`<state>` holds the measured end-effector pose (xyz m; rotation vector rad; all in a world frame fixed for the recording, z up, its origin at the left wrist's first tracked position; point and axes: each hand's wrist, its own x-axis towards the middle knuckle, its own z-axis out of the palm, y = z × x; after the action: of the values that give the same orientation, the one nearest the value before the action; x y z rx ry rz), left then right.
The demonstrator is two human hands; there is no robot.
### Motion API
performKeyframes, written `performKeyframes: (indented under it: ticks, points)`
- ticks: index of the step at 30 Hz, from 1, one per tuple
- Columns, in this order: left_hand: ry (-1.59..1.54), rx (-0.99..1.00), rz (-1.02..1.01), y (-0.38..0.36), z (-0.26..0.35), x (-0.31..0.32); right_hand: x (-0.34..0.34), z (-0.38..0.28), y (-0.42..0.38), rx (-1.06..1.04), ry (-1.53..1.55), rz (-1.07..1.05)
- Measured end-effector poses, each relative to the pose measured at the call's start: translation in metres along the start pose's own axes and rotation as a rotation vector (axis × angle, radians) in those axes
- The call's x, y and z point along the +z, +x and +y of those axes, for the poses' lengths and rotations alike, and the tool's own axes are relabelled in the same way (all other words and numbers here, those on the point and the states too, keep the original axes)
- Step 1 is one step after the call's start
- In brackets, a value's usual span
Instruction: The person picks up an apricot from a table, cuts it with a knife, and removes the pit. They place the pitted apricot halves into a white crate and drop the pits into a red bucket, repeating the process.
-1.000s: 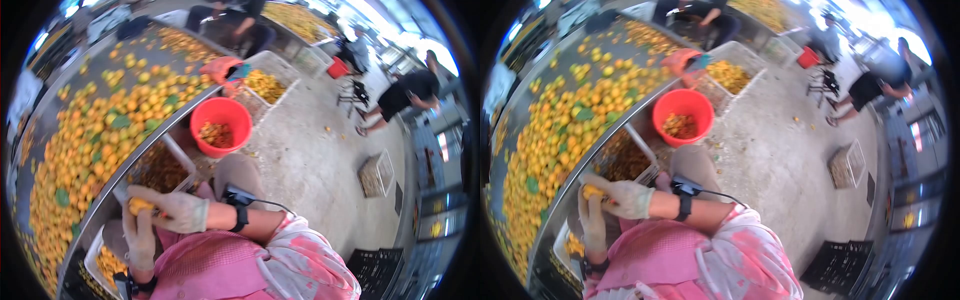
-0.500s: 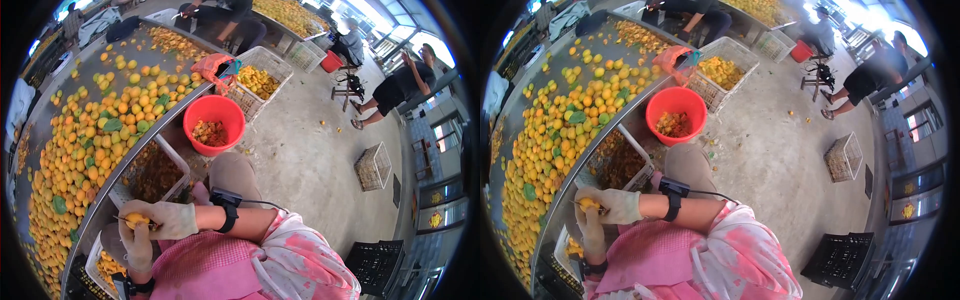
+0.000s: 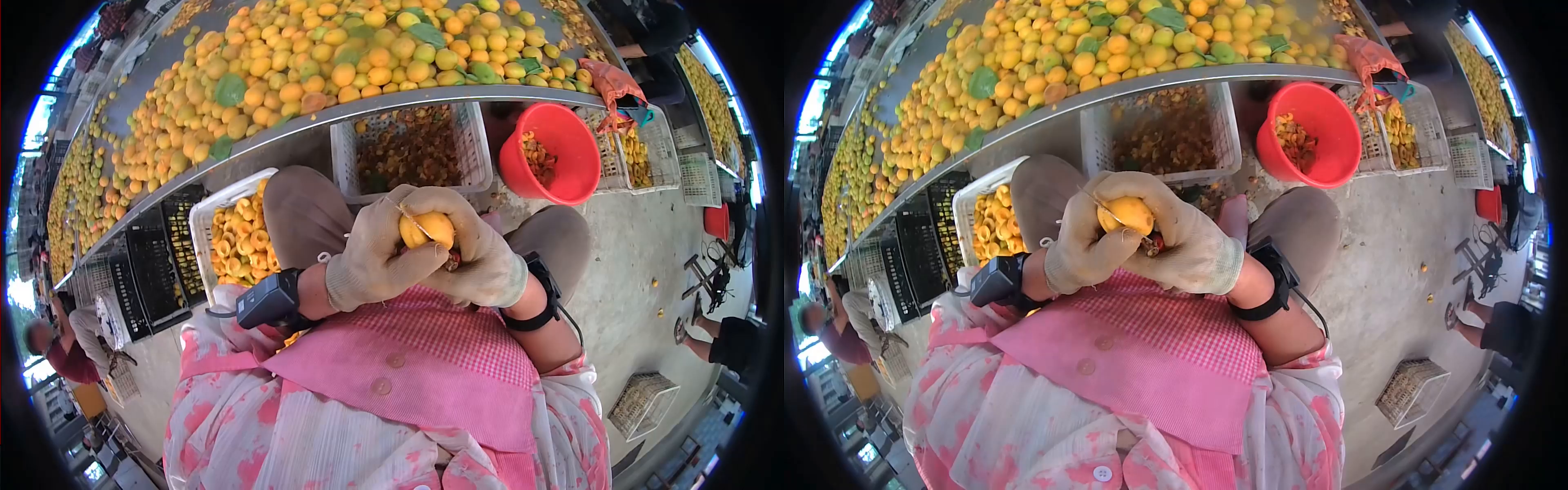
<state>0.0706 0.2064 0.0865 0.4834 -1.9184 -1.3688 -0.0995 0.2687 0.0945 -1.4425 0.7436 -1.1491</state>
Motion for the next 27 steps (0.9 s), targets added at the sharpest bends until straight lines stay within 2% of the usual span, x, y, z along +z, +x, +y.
performKeyframes:
  ticks: [4,6,7,9,10,13,17,20,21,22,23,25,27]
  points:
    - [0.042,0.032,-0.016,-0.005,-0.003,-0.003,0.004,-0.010,0.005,-0.121,-0.175,0.014]
    - [0.004,0.032,0.011,-0.008,-0.001,-0.001,0.005,-0.033,0.004,0.477,0.185,0.012]
    - [-0.028,0.037,0.036,-0.009,0.001,0.000,0.007,-0.031,0.002,0.478,0.185,0.008]
    - [-0.076,-0.014,0.037,-0.012,0.001,0.001,0.010,-0.021,0.000,0.344,0.185,0.030]
    - [-0.126,-0.064,0.034,-0.013,0.001,0.001,0.011,-0.021,0.000,0.344,0.184,0.023]
    - [-0.116,-0.028,0.033,-0.013,0.002,0.000,0.012,-0.022,0.000,0.341,0.155,0.044]
    - [-0.192,-0.129,0.074,-0.016,0.010,-0.003,0.005,-0.015,-0.002,0.416,0.245,0.198]
    - [-0.340,-0.120,0.124,-0.013,0.015,-0.001,0.004,-0.018,0.002,0.318,0.348,0.202]
    - [-0.484,-0.216,0.129,-0.011,0.022,-0.002,0.004,-0.020,0.004,0.299,0.367,0.209]
    - [-0.625,-0.310,0.138,-0.010,0.026,-0.005,0.003,-0.022,0.005,0.302,0.343,0.227]
    - [-0.614,-0.300,0.160,-0.009,0.024,-0.006,0.003,-0.026,0.008,0.344,0.309,0.230]
    - [-0.748,-0.430,0.154,-0.013,0.018,-0.009,0.007,-0.034,0.015,0.464,0.203,0.227]
    - [-0.625,-0.414,0.141,-0.015,0.013,-0.015,0.011,-0.026,0.019,0.457,0.198,0.150]
